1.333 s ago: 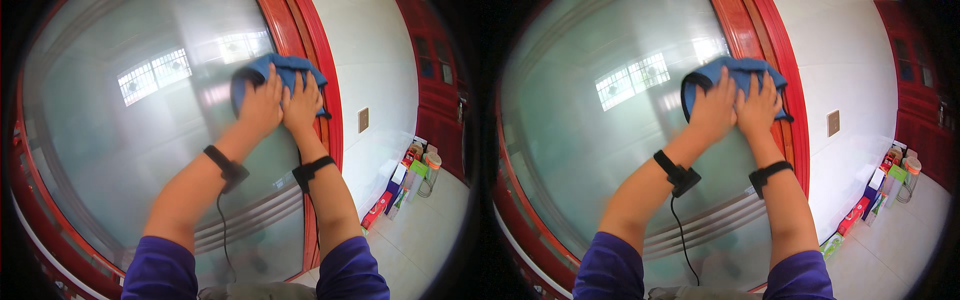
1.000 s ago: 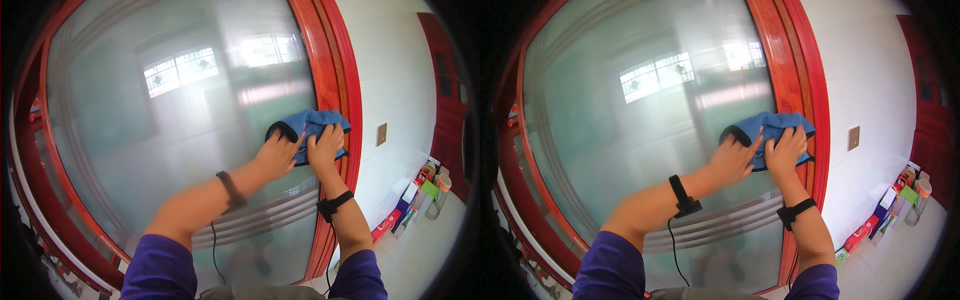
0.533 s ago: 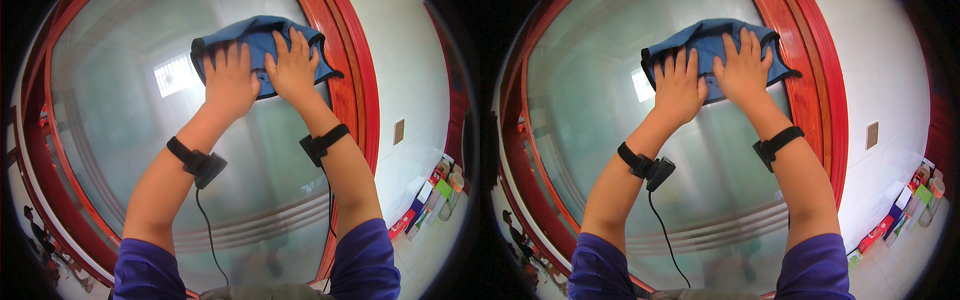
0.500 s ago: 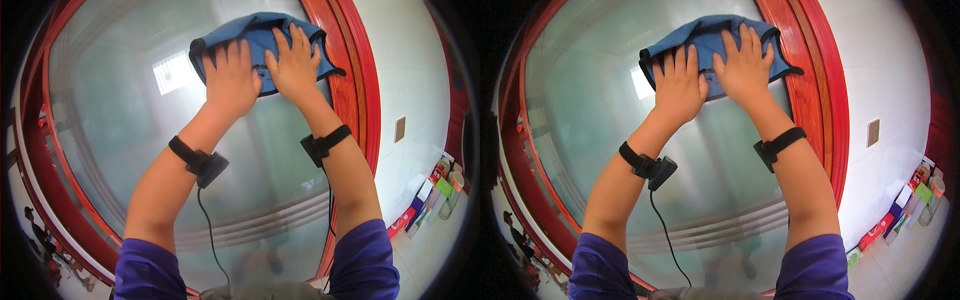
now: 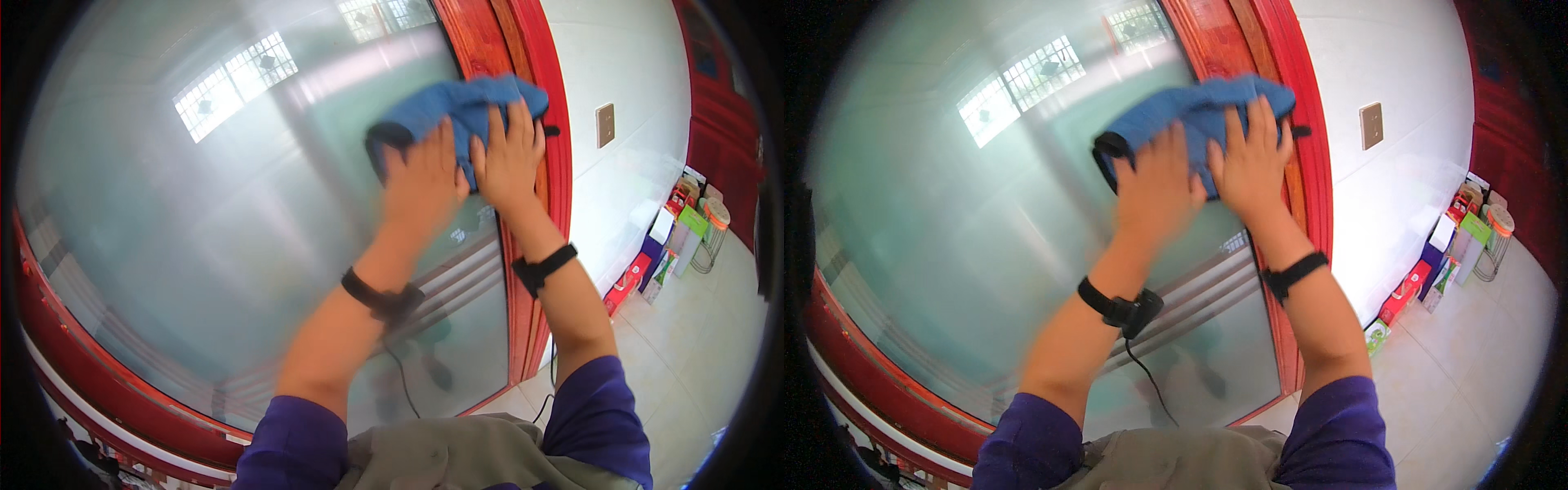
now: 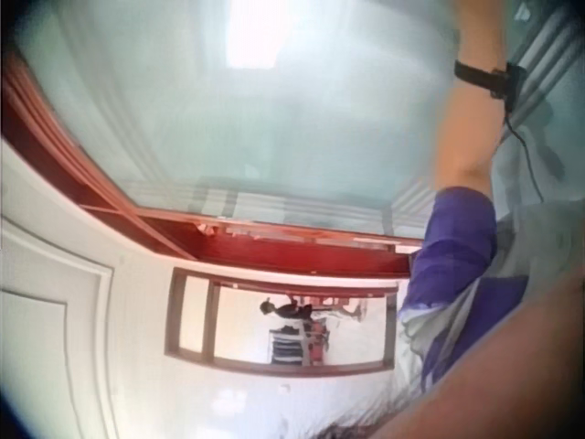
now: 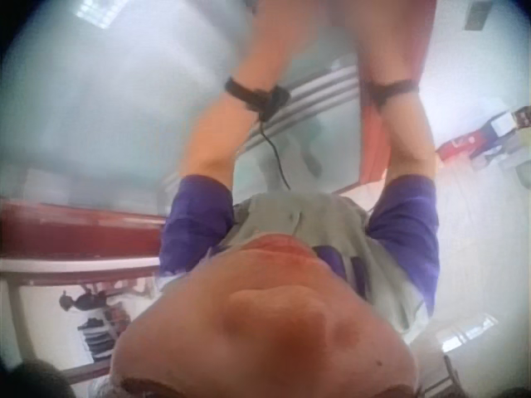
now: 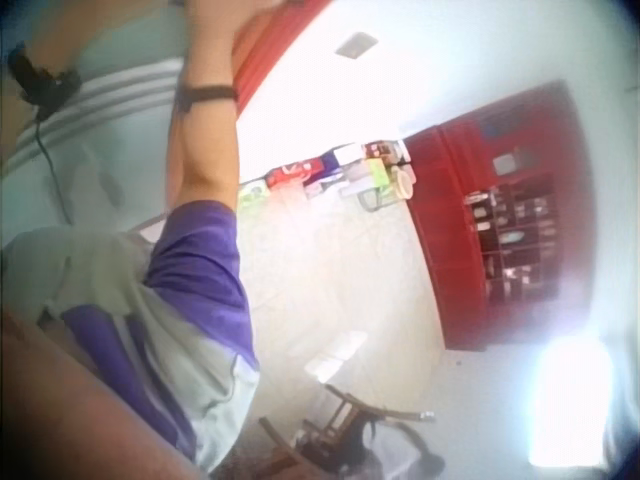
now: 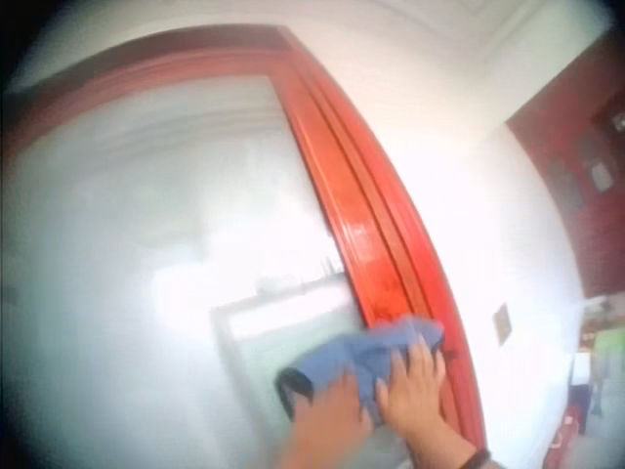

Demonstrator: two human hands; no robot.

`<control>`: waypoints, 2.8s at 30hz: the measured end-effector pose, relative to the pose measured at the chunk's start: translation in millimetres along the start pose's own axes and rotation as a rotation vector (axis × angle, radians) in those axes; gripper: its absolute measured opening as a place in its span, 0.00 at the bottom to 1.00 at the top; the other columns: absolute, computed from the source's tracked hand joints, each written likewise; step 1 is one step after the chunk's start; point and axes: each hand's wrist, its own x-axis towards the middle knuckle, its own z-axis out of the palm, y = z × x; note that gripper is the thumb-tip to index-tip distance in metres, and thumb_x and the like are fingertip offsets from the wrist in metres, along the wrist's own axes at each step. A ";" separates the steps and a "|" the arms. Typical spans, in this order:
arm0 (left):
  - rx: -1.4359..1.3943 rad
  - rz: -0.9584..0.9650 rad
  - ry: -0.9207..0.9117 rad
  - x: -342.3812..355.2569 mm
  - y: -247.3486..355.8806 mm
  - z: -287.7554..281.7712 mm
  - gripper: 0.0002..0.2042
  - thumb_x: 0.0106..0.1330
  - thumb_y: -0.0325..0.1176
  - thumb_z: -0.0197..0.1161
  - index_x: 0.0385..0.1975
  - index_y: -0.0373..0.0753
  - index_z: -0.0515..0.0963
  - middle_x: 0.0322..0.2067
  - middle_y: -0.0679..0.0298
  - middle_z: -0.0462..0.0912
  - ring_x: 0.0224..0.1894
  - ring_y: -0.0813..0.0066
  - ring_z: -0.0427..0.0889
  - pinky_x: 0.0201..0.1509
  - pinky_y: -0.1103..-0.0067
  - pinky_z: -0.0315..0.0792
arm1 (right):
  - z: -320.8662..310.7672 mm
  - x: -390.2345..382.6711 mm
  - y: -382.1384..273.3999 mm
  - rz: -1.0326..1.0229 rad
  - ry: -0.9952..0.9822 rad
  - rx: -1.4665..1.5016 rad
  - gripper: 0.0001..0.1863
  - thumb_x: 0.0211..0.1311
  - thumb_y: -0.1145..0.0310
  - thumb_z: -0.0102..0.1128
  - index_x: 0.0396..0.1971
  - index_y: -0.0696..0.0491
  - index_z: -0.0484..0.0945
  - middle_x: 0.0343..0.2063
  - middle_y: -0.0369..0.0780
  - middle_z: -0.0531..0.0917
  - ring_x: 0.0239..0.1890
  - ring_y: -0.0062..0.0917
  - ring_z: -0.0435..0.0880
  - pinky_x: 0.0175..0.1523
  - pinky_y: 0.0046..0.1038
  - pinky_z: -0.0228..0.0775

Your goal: The person wipes a red wooden cabinet with frosted glass doors using a blue cloth. They clean the glass panels, wooden frame, and interior shelves, moving the cloth across different surfaces in a systematic manner.

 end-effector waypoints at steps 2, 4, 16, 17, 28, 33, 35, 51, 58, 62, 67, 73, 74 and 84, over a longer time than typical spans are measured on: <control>-0.115 0.048 -0.124 -23.4 27.1 13.1 0.35 0.57 0.45 0.58 0.64 0.32 0.65 0.60 0.54 0.71 0.57 0.61 0.73 0.59 0.49 0.63 | -10.2 -42.7 11.3 0.017 -0.108 -0.041 0.30 0.59 0.57 0.59 0.59 0.57 0.71 0.63 0.50 0.67 0.71 0.44 0.58 0.68 0.59 0.43; -0.045 0.129 -0.114 -54.2 59.0 23.8 0.34 0.58 0.44 0.57 0.64 0.31 0.65 0.60 0.53 0.71 0.57 0.57 0.73 0.58 0.51 0.65 | -20.6 -85.6 21.2 0.003 -0.173 -0.081 0.28 0.59 0.58 0.58 0.56 0.59 0.72 0.63 0.52 0.66 0.69 0.47 0.59 0.68 0.60 0.43; -0.536 0.314 -0.358 -201.6 90.7 44.5 0.28 0.59 0.38 0.60 0.60 0.34 0.70 0.45 0.55 0.81 0.51 0.58 0.76 0.63 0.60 0.62 | -59.1 -236.5 -31.9 0.586 -0.612 0.034 0.30 0.58 0.65 0.56 0.56 0.66 0.60 0.54 0.60 0.66 0.57 0.56 0.65 0.62 0.55 0.51; -0.596 0.296 -0.317 -202.0 82.0 38.5 0.27 0.59 0.37 0.59 0.60 0.34 0.70 0.43 0.55 0.82 0.49 0.59 0.77 0.62 0.60 0.63 | -60.6 -236.4 -46.6 0.646 -0.559 0.120 0.28 0.58 0.64 0.56 0.54 0.67 0.66 0.52 0.59 0.68 0.58 0.55 0.65 0.66 0.54 0.46; -0.177 -0.100 -0.157 -115.8 -101.4 -99.9 0.29 0.60 0.41 0.62 0.63 0.43 0.70 0.46 0.57 0.79 0.44 0.56 0.78 0.58 0.59 0.65 | -50.1 -43.0 -150.8 -0.063 -0.264 0.373 0.38 0.53 0.64 0.62 0.63 0.62 0.62 0.65 0.64 0.55 0.68 0.60 0.54 0.68 0.56 0.46; -0.118 -0.241 0.076 -78.8 -162.8 -144.5 0.29 0.63 0.41 0.60 0.65 0.42 0.67 0.57 0.51 0.71 0.56 0.52 0.70 0.64 0.59 0.59 | -36.0 55.2 -214.1 -0.187 -0.047 0.522 0.35 0.55 0.65 0.62 0.64 0.56 0.64 0.65 0.63 0.57 0.67 0.59 0.55 0.69 0.54 0.47; -0.093 -0.294 0.165 -79.2 -171.9 -147.7 0.29 0.62 0.40 0.60 0.65 0.42 0.67 0.59 0.49 0.69 0.59 0.51 0.67 0.65 0.57 0.57 | -32.7 59.1 -235.4 -0.211 -0.005 0.522 0.32 0.56 0.65 0.60 0.63 0.53 0.67 0.66 0.61 0.57 0.68 0.58 0.55 0.69 0.54 0.47; -0.146 -0.374 -0.210 -376.4 -54.6 -96.6 0.22 0.57 0.39 0.61 0.54 0.50 0.77 0.51 0.72 0.79 0.49 0.68 0.79 0.49 0.66 0.74 | -62.3 -268.6 -258.2 -0.244 -0.411 0.614 0.30 0.59 0.61 0.57 0.61 0.58 0.69 0.62 0.59 0.65 0.65 0.59 0.61 0.64 0.60 0.50; -0.208 -0.483 -0.341 -366.5 -100.8 -143.0 0.29 0.56 0.38 0.62 0.61 0.47 0.71 0.53 0.69 0.78 0.50 0.65 0.78 0.57 0.61 0.66 | -76.1 -223.5 -312.2 -0.234 -0.399 0.763 0.25 0.52 0.69 0.56 0.53 0.60 0.72 0.60 0.59 0.67 0.61 0.56 0.64 0.62 0.53 0.54; -0.134 -0.682 -0.425 -337.9 -150.6 -177.5 0.29 0.56 0.37 0.63 0.62 0.46 0.70 0.56 0.63 0.74 0.54 0.64 0.74 0.56 0.62 0.65 | -61.2 -146.8 -343.3 -0.419 -0.383 0.689 0.21 0.54 0.71 0.53 0.50 0.58 0.74 0.61 0.56 0.68 0.62 0.51 0.66 0.62 0.53 0.54; 0.097 -0.552 0.004 -297.4 -234.9 -211.2 0.28 0.59 0.37 0.61 0.62 0.42 0.69 0.59 0.57 0.70 0.57 0.61 0.70 0.59 0.62 0.63 | -53.2 -42.2 -410.9 -0.583 -0.168 0.672 0.24 0.53 0.68 0.56 0.54 0.51 0.76 0.64 0.51 0.66 0.66 0.48 0.63 0.63 0.51 0.52; 0.060 -0.589 0.244 -278.7 -301.0 -237.3 0.27 0.62 0.36 0.58 0.62 0.33 0.67 0.62 0.50 0.67 0.62 0.51 0.65 0.67 0.56 0.55 | -49.9 7.7 -461.9 -0.548 -0.032 0.682 0.28 0.57 0.63 0.57 0.59 0.53 0.71 0.66 0.51 0.64 0.67 0.46 0.62 0.64 0.52 0.52; 0.011 -0.616 0.251 -284.0 -303.6 -237.3 0.27 0.63 0.34 0.58 0.62 0.32 0.66 0.63 0.48 0.66 0.64 0.48 0.63 0.70 0.54 0.52 | -48.7 -0.3 -466.0 -0.555 -0.027 0.678 0.28 0.57 0.63 0.57 0.59 0.53 0.71 0.66 0.50 0.64 0.68 0.46 0.62 0.64 0.52 0.52; 0.082 -0.877 -0.218 -491.8 -182.3 -195.6 0.29 0.55 0.41 0.64 0.56 0.35 0.72 0.51 0.54 0.75 0.51 0.56 0.71 0.62 0.60 0.60 | -43.4 -227.6 -457.2 -0.735 -0.343 0.714 0.16 0.55 0.66 0.56 0.45 0.49 0.77 0.60 0.44 0.76 0.60 0.42 0.76 0.54 0.46 0.62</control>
